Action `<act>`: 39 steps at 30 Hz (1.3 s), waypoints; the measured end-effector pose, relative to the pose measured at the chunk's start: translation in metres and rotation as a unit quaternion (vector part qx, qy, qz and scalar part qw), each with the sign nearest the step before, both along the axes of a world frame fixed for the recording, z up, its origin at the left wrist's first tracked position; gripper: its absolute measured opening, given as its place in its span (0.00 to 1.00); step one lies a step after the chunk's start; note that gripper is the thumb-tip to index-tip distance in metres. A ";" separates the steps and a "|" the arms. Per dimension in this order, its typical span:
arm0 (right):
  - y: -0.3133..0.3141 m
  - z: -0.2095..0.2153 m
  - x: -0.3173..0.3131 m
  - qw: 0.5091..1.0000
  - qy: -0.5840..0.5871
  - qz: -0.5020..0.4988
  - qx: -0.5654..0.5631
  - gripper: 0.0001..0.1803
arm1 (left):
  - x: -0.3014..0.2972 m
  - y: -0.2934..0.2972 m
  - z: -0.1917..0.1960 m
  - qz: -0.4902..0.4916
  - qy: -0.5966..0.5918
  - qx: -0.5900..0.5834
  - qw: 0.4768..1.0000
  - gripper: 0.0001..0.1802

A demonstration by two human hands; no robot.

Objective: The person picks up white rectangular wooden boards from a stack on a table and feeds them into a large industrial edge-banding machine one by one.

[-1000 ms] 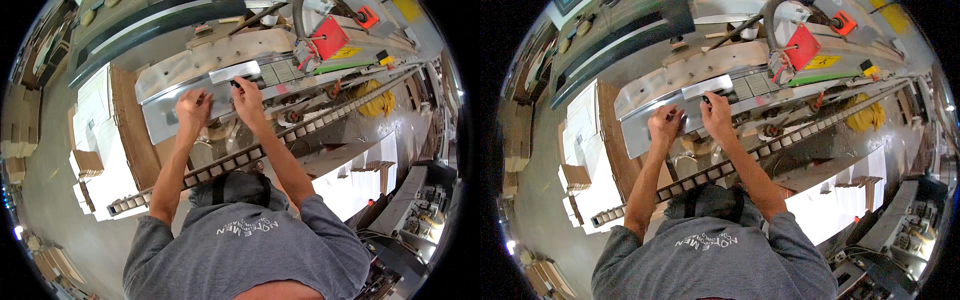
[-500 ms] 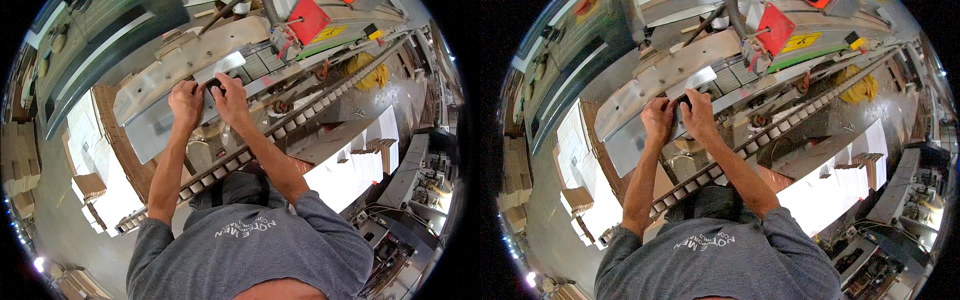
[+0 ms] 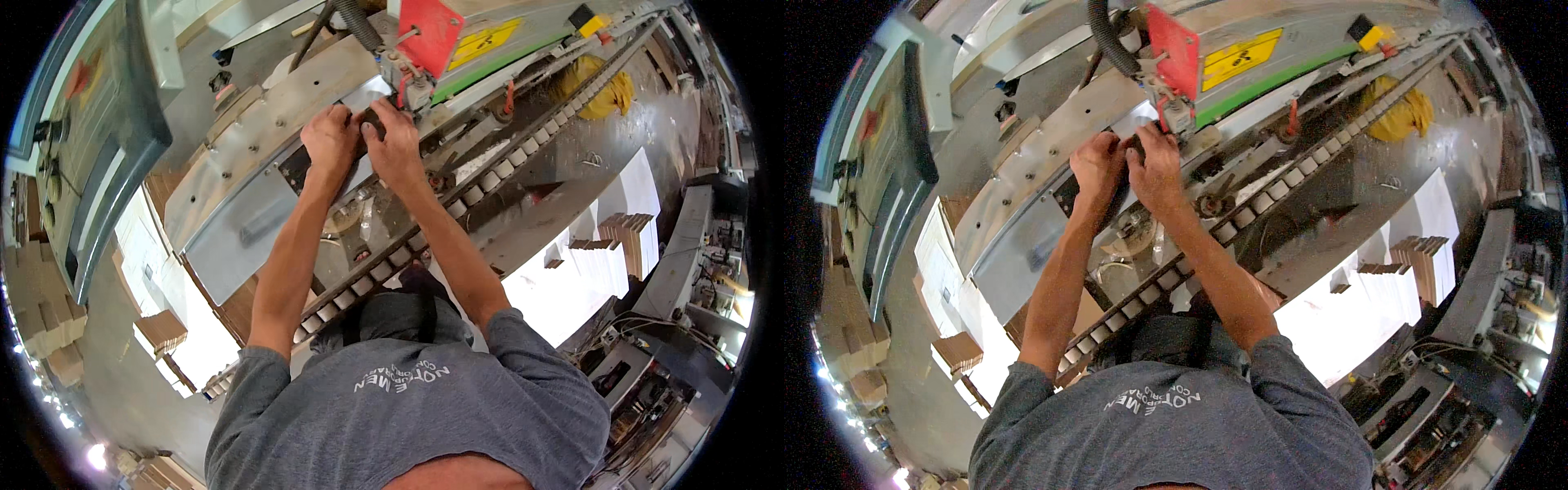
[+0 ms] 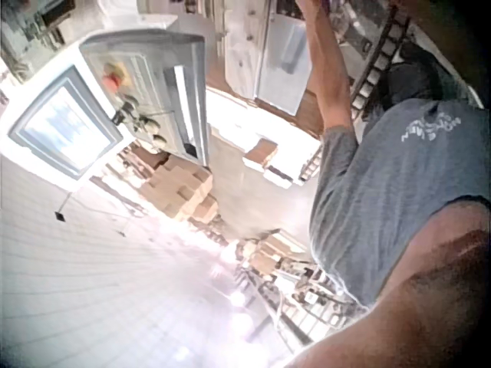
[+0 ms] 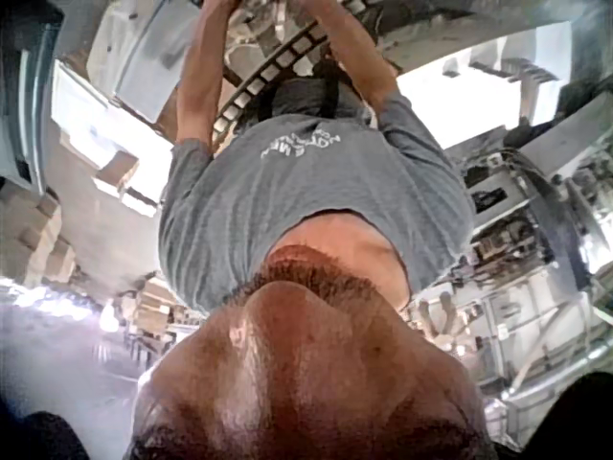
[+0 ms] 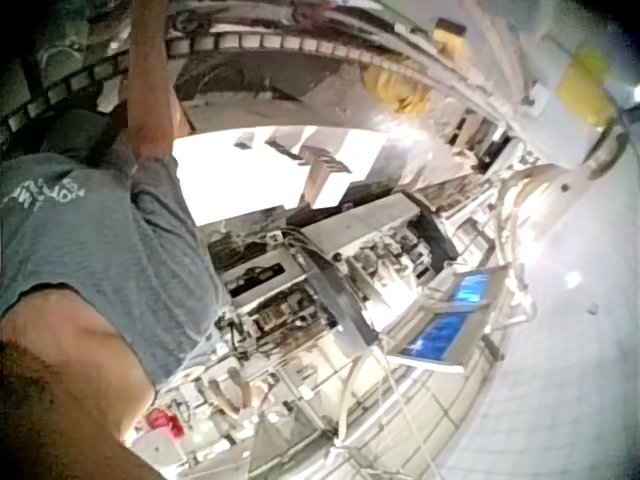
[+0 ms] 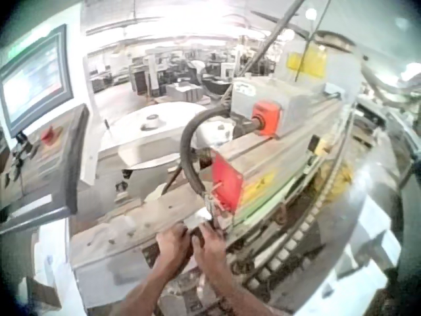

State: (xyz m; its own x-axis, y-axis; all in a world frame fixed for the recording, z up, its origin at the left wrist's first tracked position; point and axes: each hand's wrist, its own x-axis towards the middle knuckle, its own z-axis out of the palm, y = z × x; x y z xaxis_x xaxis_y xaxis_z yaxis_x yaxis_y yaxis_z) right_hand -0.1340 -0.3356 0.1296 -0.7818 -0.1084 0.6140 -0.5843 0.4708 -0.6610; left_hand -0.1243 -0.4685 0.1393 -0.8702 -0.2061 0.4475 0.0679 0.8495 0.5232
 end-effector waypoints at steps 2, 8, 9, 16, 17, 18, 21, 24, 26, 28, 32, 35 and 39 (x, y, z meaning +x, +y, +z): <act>0.009 0.020 0.013 0.998 -0.034 0.044 -0.016 0.21 | -0.014 0.005 -0.005 -0.006 0.018 0.001 1.000 0.13; 0.085 0.066 0.102 0.987 -0.138 0.079 -0.022 0.18 | -0.037 0.031 0.003 -0.027 0.010 0.037 0.999 0.15; 0.109 0.063 0.119 0.988 -0.143 0.055 -0.015 0.17 | -0.027 0.030 0.010 -0.020 -0.030 0.032 0.999 0.15; 0.318 0.025 0.212 0.937 -0.217 -0.248 0.113 0.20 | 0.114 -0.010 0.019 -0.074 0.015 0.094 0.993 0.06; 0.348 0.024 0.222 0.930 -0.190 -0.282 0.143 0.21 | 0.124 -0.025 -0.004 -0.069 0.006 0.133 0.989 0.07; 0.377 0.023 0.237 0.907 -0.189 -0.314 0.208 0.24 | 0.134 -0.010 0.007 -0.079 0.019 0.102 0.991 0.07; 0.443 0.009 0.274 0.851 -0.219 -0.365 0.307 0.32 | 0.153 0.006 -0.007 -0.059 -0.024 0.163 0.985 0.08; 0.476 -0.021 0.285 0.825 -0.269 -0.375 0.327 0.35 | 0.160 0.036 -0.001 -0.094 -0.041 0.198 0.975 0.08; 0.481 -0.033 0.276 0.828 -0.269 -0.366 0.327 0.34 | 0.163 0.040 -0.005 -0.100 -0.053 0.251 0.961 0.08; 0.483 -0.045 0.267 0.841 -0.260 -0.324 0.346 0.30 | 0.165 0.048 -0.006 -0.100 -0.039 0.234 0.966 0.08; 0.494 -0.058 0.271 0.867 -0.247 -0.286 0.326 0.22 | 0.173 0.050 0.014 -0.116 -0.046 0.212 0.969 0.07; 0.482 -0.040 0.274 0.855 -0.265 -0.270 0.354 0.20 | 0.181 0.042 0.010 -0.108 -0.008 0.195 0.975 0.07; 0.388 0.027 0.238 0.909 -0.244 -0.232 0.244 0.22 | 0.203 0.026 0.025 -0.014 -0.070 0.248 0.966 0.07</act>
